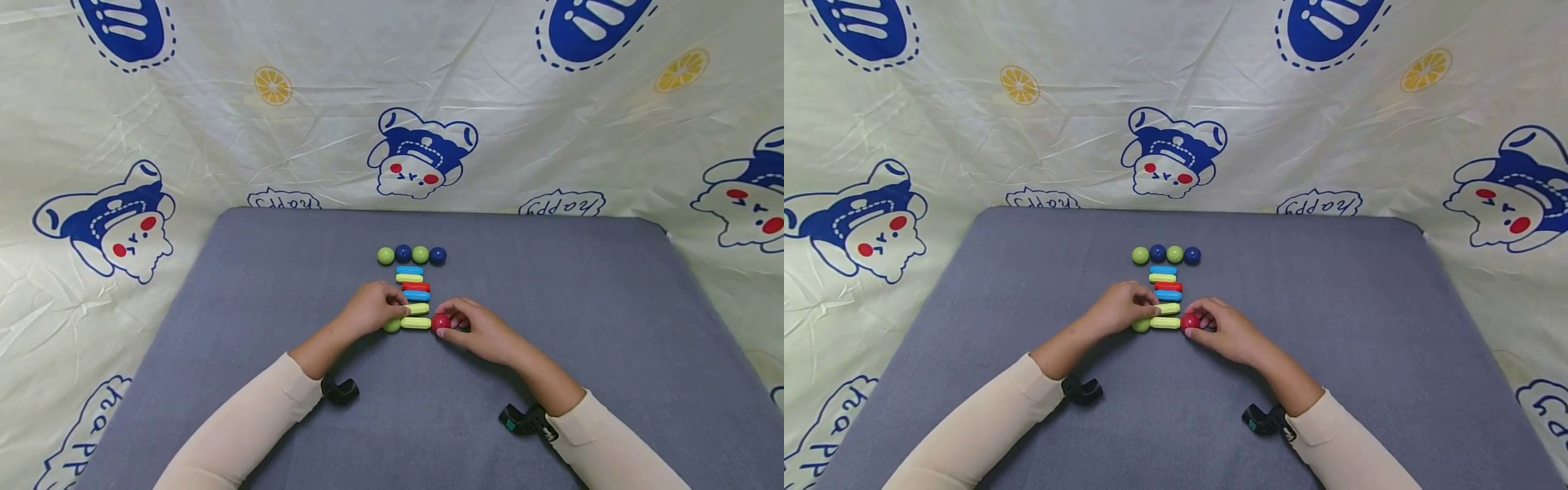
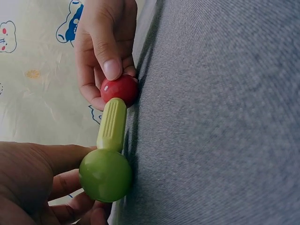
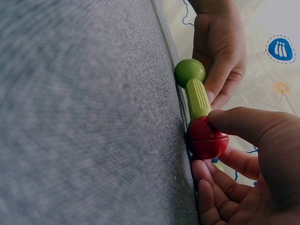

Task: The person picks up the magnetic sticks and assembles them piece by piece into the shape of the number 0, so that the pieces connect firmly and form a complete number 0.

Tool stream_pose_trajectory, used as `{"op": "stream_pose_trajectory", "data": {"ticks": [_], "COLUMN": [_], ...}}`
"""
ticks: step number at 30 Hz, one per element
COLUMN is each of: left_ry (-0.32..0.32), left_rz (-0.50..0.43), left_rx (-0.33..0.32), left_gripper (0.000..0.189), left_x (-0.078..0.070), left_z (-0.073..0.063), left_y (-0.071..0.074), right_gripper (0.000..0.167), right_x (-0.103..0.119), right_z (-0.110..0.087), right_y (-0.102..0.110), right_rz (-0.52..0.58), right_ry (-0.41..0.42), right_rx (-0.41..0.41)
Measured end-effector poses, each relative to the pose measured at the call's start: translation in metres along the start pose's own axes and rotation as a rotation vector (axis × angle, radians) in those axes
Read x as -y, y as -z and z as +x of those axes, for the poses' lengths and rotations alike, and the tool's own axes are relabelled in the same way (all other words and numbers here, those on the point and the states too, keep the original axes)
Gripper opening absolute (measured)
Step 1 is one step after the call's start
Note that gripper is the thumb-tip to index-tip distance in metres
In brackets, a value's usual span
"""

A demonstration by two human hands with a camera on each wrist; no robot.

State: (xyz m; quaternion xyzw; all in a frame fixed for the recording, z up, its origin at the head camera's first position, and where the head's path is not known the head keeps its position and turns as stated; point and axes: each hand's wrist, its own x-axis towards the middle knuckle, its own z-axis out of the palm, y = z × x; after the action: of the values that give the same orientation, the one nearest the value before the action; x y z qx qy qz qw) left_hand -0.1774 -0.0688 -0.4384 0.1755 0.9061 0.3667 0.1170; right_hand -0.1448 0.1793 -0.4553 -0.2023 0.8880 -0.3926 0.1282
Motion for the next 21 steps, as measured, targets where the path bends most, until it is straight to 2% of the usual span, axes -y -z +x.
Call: {"op": "stream_pose_trajectory", "data": {"ticks": [4, 17, 21], "left_ry": [-0.007, 0.053, 0.053], "left_rz": [-0.003, -0.176, -0.224], "left_rx": [-0.023, -0.132, -0.156], "left_gripper": [0.01, 0.015, 0.016], "left_x": [-0.001, 0.0, 0.0], "left_z": [-0.002, -0.01, -0.014], "left_y": [0.003, 0.016, 0.019], "right_gripper": [0.032, 0.032, 0.032], "right_x": [0.0, 0.0, 0.0], "right_z": [0.0, 0.001, 0.001], "right_y": [0.0, 0.0, 0.0], "right_rz": [-0.004, -0.002, 0.004], "right_ry": [0.002, -0.031, -0.033], "right_rx": [-0.001, -0.002, -0.006]}}
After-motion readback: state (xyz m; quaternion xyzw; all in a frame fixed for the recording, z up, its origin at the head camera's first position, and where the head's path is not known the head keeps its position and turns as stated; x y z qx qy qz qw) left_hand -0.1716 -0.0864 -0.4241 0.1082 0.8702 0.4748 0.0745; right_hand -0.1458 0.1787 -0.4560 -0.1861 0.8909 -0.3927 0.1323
